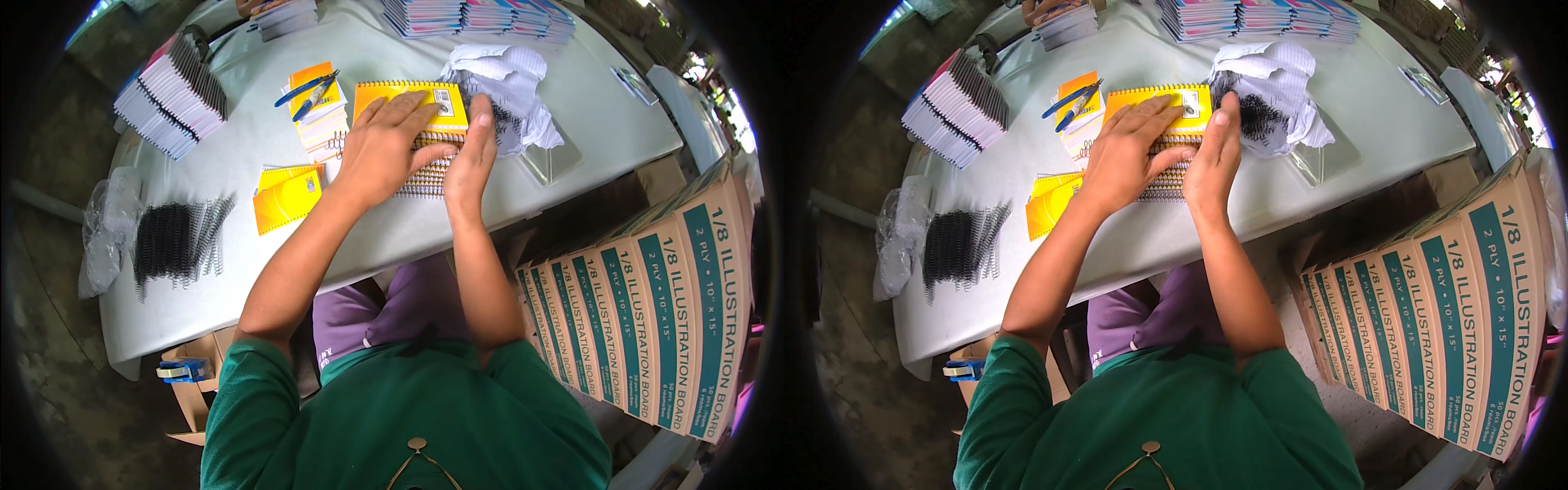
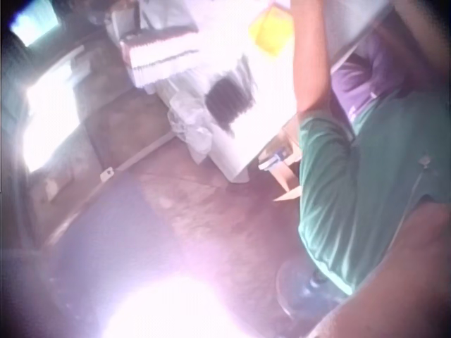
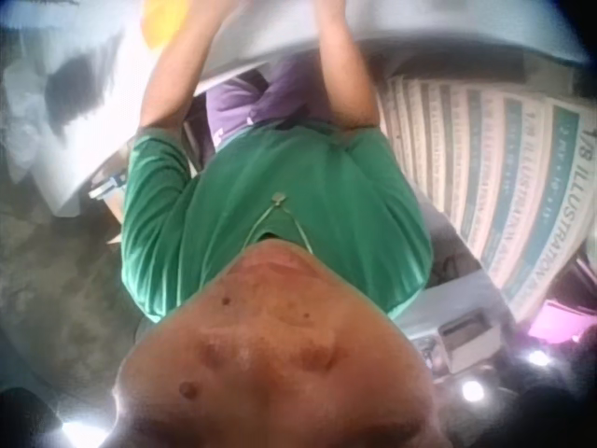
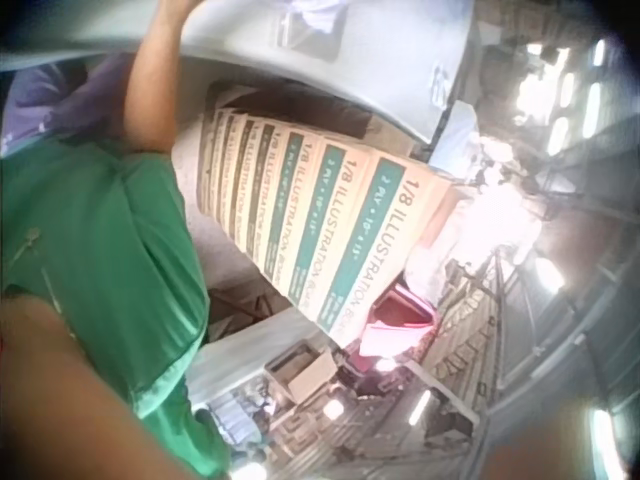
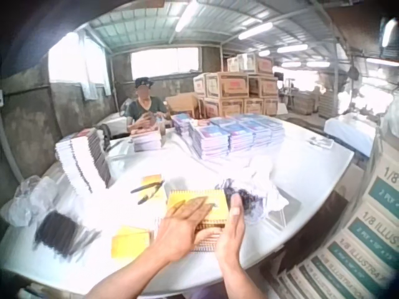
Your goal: The person binds notebooks by hand by sliding a plastic spiral coil through the pre-punched holes in the notebook pages and covers, then twisting the coil by hand until it is fully threaded through the spine.
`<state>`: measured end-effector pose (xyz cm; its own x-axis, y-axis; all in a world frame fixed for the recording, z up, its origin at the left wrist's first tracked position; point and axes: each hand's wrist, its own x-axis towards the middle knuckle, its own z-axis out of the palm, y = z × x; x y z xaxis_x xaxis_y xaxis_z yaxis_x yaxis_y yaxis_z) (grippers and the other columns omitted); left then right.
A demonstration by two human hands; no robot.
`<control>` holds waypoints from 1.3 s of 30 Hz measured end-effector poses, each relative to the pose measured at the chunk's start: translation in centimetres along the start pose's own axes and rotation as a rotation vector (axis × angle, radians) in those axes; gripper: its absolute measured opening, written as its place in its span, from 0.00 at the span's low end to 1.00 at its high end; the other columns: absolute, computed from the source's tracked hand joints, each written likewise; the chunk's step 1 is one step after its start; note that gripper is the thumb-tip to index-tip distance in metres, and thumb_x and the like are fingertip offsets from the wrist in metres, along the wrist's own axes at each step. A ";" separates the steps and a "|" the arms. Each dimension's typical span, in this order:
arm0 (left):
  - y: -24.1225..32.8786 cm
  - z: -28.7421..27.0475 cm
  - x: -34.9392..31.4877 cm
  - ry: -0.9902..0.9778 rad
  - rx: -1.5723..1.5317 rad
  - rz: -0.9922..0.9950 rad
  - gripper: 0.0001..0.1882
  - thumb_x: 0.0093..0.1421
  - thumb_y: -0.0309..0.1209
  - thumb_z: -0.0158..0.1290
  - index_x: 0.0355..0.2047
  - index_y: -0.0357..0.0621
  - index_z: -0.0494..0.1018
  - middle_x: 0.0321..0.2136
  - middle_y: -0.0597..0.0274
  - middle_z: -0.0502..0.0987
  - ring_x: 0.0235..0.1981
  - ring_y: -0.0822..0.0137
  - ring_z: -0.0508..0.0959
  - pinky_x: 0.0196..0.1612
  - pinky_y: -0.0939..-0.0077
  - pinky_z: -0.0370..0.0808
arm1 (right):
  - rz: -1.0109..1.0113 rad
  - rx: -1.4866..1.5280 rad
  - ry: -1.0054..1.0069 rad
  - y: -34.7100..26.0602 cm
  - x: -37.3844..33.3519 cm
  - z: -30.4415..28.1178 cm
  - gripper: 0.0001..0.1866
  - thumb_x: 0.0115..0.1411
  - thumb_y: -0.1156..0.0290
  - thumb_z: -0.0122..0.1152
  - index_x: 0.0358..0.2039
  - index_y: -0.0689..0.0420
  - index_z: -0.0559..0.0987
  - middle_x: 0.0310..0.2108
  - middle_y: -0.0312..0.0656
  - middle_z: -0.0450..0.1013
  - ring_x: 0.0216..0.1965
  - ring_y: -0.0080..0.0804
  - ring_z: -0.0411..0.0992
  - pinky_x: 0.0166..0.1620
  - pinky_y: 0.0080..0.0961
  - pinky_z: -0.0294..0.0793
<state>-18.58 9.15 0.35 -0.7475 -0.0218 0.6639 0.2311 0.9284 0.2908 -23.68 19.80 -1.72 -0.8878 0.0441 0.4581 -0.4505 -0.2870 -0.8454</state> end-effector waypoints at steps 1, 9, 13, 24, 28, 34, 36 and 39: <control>-0.1 0.0 -0.2 0.064 -0.047 0.051 0.17 0.54 0.33 0.54 0.43 0.41 0.71 0.47 0.49 0.71 0.48 0.51 0.70 0.51 0.63 0.65 | 0.001 -0.006 -0.017 0.6 -0.1 0.0 0.27 0.65 0.57 0.40 0.54 0.69 0.61 0.51 0.53 0.64 0.51 0.35 0.63 0.54 0.27 0.59; -3.4 0.8 -0.9 0.579 -0.295 -0.572 0.11 0.51 0.29 0.60 0.30 0.36 0.71 0.24 0.61 0.72 0.18 0.74 0.69 0.24 0.80 0.69 | -0.219 -0.125 0.125 3.8 -1.1 0.7 0.12 0.58 0.73 0.55 0.40 0.67 0.75 0.40 0.50 0.74 0.38 0.31 0.74 0.41 0.25 0.71; -6.6 -1.5 -3.0 0.681 -0.382 -0.535 0.10 0.55 0.30 0.56 0.33 0.37 0.72 0.28 0.60 0.75 0.25 0.73 0.73 0.29 0.79 0.71 | -0.441 -0.275 0.155 3.5 -1.2 -0.8 0.08 0.47 0.79 0.64 0.27 0.61 0.74 0.40 0.45 0.74 0.44 0.34 0.67 0.50 0.29 0.60; -8.4 -6.7 -17.1 -0.142 0.348 -0.408 0.16 0.59 0.33 0.48 0.45 0.40 0.70 0.31 0.51 0.78 0.29 0.57 0.78 0.32 0.71 0.74 | 0.257 0.150 -0.507 2.0 -13.9 -1.6 0.17 0.54 0.78 0.55 0.46 0.64 0.67 0.41 0.45 0.69 0.45 0.31 0.68 0.50 0.27 0.66; -2.8 -7.7 -15.6 0.231 -0.195 -0.864 0.18 0.66 0.38 0.39 0.39 0.36 0.72 0.17 0.61 0.74 0.17 0.76 0.66 0.20 0.80 0.64 | -0.277 -0.390 -0.895 0.0 -14.5 0.6 0.35 0.47 0.71 0.63 0.56 0.59 0.62 0.57 0.49 0.60 0.60 0.47 0.53 0.60 0.40 0.50; -4.0 -9.4 -16.0 0.199 -0.274 -0.965 0.21 0.64 0.40 0.41 0.38 0.32 0.73 0.30 0.51 0.76 0.33 0.73 0.69 0.40 0.76 0.65 | -0.154 -0.089 -0.774 1.5 -13.1 0.6 0.22 0.50 0.78 0.56 0.49 0.62 0.72 0.46 0.50 0.71 0.47 0.43 0.71 0.52 0.34 0.66; -11.3 -11.4 -18.0 0.311 0.256 -0.807 0.19 0.61 0.41 0.45 0.41 0.37 0.73 0.34 0.48 0.76 0.37 0.58 0.74 0.46 0.68 0.67 | 0.314 0.040 -0.897 3.1 -11.8 -1.0 0.15 0.56 0.77 0.53 0.45 0.64 0.74 0.39 0.46 0.75 0.39 0.25 0.72 0.44 0.22 0.70; -16.6 -12.7 -21.8 0.048 0.989 -0.932 0.20 0.60 0.44 0.45 0.45 0.45 0.72 0.43 0.54 0.73 0.46 0.59 0.71 0.48 0.57 0.63 | 0.531 0.055 -1.046 4.9 -10.0 -1.8 0.15 0.57 0.76 0.53 0.46 0.65 0.73 0.40 0.42 0.74 0.40 0.23 0.70 0.46 0.20 0.68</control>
<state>1.74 -10.46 -10.18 -0.3524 -0.7757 0.5235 -0.8984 0.4370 0.0427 -17.22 19.64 -10.96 -0.4418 -0.8939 0.0761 -0.0196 -0.0752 -0.9970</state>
